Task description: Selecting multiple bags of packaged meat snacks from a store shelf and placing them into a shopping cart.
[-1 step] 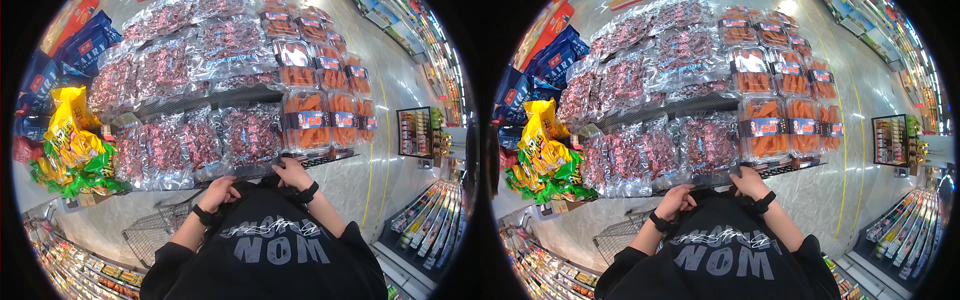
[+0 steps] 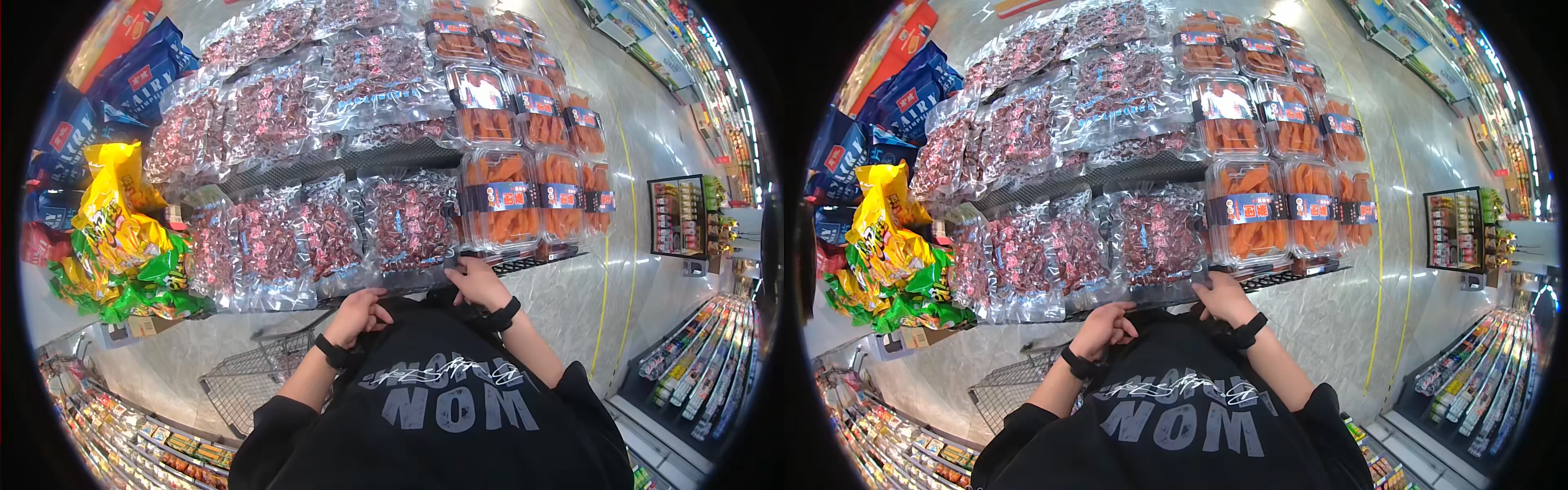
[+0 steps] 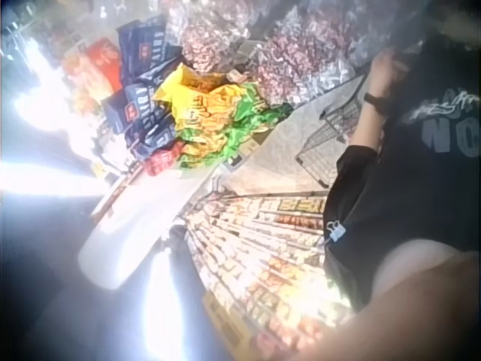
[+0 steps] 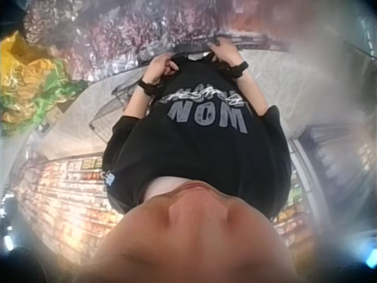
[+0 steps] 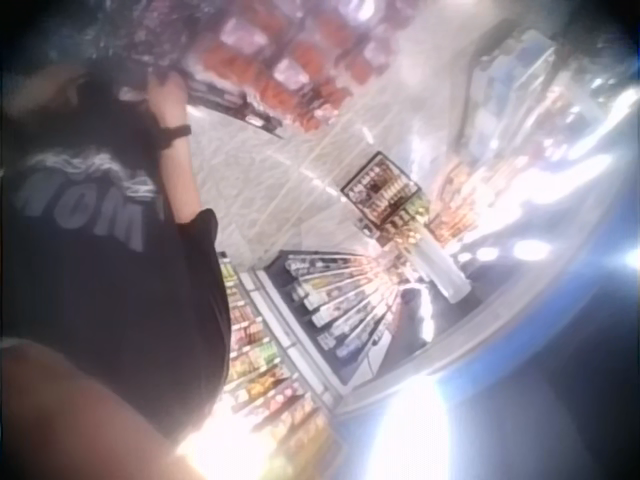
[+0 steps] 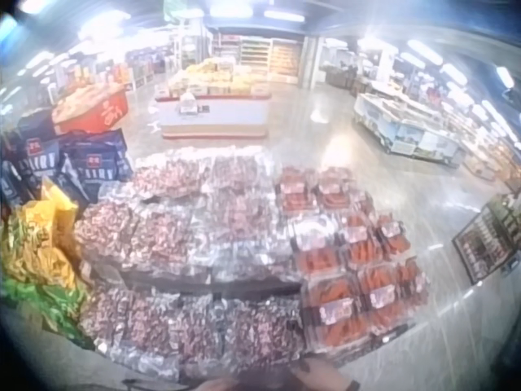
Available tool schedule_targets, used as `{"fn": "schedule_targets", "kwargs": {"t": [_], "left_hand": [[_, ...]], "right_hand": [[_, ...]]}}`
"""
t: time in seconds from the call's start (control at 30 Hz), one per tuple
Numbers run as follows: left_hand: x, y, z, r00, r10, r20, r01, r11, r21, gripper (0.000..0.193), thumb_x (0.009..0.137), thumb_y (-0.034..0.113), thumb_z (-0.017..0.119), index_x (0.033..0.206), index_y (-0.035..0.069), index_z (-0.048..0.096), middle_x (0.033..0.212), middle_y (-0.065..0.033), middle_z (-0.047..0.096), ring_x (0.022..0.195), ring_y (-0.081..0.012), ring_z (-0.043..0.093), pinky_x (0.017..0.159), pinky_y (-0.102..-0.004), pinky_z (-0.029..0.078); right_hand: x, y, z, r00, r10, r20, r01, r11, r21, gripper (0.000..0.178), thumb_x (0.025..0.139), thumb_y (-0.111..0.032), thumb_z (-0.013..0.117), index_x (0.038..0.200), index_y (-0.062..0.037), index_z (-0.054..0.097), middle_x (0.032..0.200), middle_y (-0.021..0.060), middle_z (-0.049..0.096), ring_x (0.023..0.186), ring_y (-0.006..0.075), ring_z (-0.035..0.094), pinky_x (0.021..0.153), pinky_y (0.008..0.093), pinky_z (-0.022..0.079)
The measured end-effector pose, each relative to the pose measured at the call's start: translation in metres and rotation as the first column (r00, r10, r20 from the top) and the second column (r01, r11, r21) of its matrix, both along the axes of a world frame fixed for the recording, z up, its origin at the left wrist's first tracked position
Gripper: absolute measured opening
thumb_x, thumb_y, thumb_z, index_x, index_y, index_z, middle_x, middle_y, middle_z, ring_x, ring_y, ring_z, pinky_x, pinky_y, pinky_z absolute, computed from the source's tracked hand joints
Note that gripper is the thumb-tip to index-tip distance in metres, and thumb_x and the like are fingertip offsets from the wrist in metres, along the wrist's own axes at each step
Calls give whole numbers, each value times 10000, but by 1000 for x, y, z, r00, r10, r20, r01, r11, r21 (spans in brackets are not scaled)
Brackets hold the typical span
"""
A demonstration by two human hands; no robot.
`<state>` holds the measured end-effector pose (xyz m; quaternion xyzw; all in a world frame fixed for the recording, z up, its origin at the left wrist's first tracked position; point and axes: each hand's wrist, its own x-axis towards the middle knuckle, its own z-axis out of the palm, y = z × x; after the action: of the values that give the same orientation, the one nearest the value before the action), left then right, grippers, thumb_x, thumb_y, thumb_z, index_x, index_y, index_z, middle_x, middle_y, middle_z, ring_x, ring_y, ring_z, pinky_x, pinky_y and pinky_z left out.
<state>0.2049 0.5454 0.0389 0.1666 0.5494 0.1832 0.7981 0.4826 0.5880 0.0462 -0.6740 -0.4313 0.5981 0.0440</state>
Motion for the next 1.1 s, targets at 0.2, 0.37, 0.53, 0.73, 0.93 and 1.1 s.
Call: {"fn": "schedule_targets", "kwargs": {"t": [0.2,0.37,0.53,0.73,0.93,1.1], "left_hand": [[-2,5,-4,999,-44,28,44,999,3,418,1021,303,451,1281,-20,506,716,-145,661,448,-80,416,539,-248,432],[-3,3,-10,998,-55,37,54,998,13,414,1039,294,411,1301,-15,500,732,-150,665,455,-76,410,527,-245,411],[-5,-4,-18,996,-79,45,75,995,71,419,1062,297,352,1314,-4,498,773,-145,669,477,-70,385,535,-239,399],[-6,-3,-22,995,-91,36,88,993,84,412,1070,293,340,1310,0,503,753,-129,668,462,-70,371,508,-240,381],[-5,-3,-20,995,-93,37,90,994,69,404,1073,289,336,1313,9,501,743,-121,669,446,-69,360,493,-236,371],[-5,-5,-20,995,-103,15,102,991,82,408,1071,300,341,1319,19,502,732,-114,668,446,-68,365,487,-218,359]], "right_hand": [[-1,2,-6,1000,-8,-20,9,1000,12,581,970,-250,529,1367,140,363,947,208,648,523,225,659,443,320,491],[-1,10,-10,955,-207,-211,176,972,-158,489,985,-207,503,1328,104,343,972,215,634,603,263,692,430,312,507],[-7,11,-13,939,-222,-264,176,966,-188,437,987,-135,487,1319,85,308,1047,220,570,699,268,711,479,314,544],[-11,6,-19,894,-361,-266,313,927,-208,469,987,-110,480,1357,75,257,1160,259,527,711,301,708,519,332,567],[-12,0,-19,883,-398,-250,375,917,-136,406,975,-110,506,1310,79,374,1100,205,589,645,253,688,492,308,540],[-12,-8,-19,889,-376,-261,376,925,-55,310,956,-129,562,1187,77,549,902,138,646,563,182,648,470,268,505]]}}
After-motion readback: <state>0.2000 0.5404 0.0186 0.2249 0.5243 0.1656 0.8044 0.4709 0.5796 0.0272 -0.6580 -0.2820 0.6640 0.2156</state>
